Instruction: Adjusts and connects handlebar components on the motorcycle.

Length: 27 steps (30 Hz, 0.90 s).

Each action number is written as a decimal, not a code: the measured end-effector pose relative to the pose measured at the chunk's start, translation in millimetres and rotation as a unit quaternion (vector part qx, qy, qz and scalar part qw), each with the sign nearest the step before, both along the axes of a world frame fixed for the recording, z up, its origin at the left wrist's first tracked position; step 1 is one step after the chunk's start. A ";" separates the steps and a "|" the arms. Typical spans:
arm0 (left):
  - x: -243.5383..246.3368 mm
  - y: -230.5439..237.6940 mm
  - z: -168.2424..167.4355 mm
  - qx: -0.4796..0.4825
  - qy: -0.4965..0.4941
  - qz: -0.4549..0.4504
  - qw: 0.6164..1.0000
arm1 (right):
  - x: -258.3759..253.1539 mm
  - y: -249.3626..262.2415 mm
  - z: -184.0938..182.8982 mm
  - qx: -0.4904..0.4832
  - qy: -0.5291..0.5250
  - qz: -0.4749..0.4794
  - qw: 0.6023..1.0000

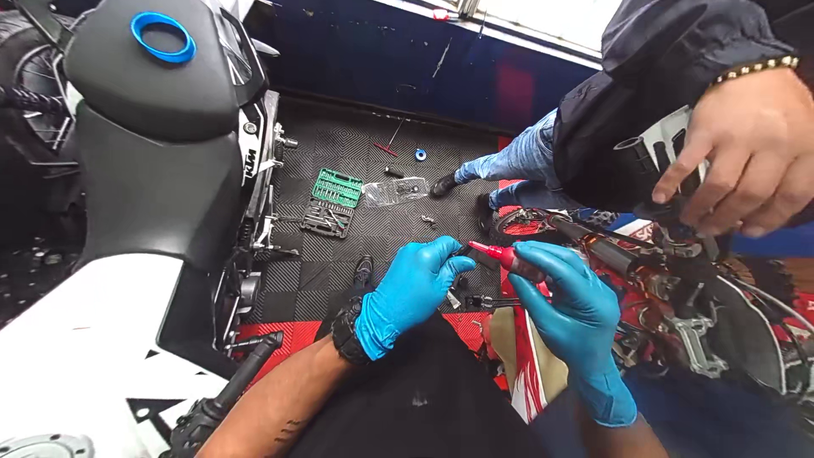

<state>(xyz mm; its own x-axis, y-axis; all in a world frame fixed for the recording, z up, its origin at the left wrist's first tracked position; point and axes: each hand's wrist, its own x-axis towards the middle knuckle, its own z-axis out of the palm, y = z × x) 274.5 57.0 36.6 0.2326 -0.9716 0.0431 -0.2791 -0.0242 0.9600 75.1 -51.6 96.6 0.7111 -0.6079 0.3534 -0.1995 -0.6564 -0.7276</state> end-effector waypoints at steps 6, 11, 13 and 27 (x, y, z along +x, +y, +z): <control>0.8 1.3 -0.9 -0.009 -0.035 0.010 0.999 | 1.5 2.5 3.9 -0.011 0.013 0.002 1.000; 3.0 2.3 0.6 -0.005 -0.032 0.011 0.999 | 1.9 2.9 5.0 -0.019 0.018 0.004 1.000; 4.1 2.0 0.3 -0.007 -0.029 0.010 1.000 | 3.4 3.2 5.8 -0.018 0.016 0.003 1.000; 7.4 1.0 -1.1 -0.005 0.027 0.003 1.000 | 3.2 1.2 10.0 -0.032 0.027 0.005 0.999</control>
<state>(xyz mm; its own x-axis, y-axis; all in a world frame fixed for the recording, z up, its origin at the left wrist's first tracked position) 281.9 58.0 35.5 0.2401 -0.9700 0.0392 -0.2264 -0.0167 0.9739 78.3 -50.4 106.7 0.7368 -0.5778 0.3512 -0.2306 -0.7030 -0.6727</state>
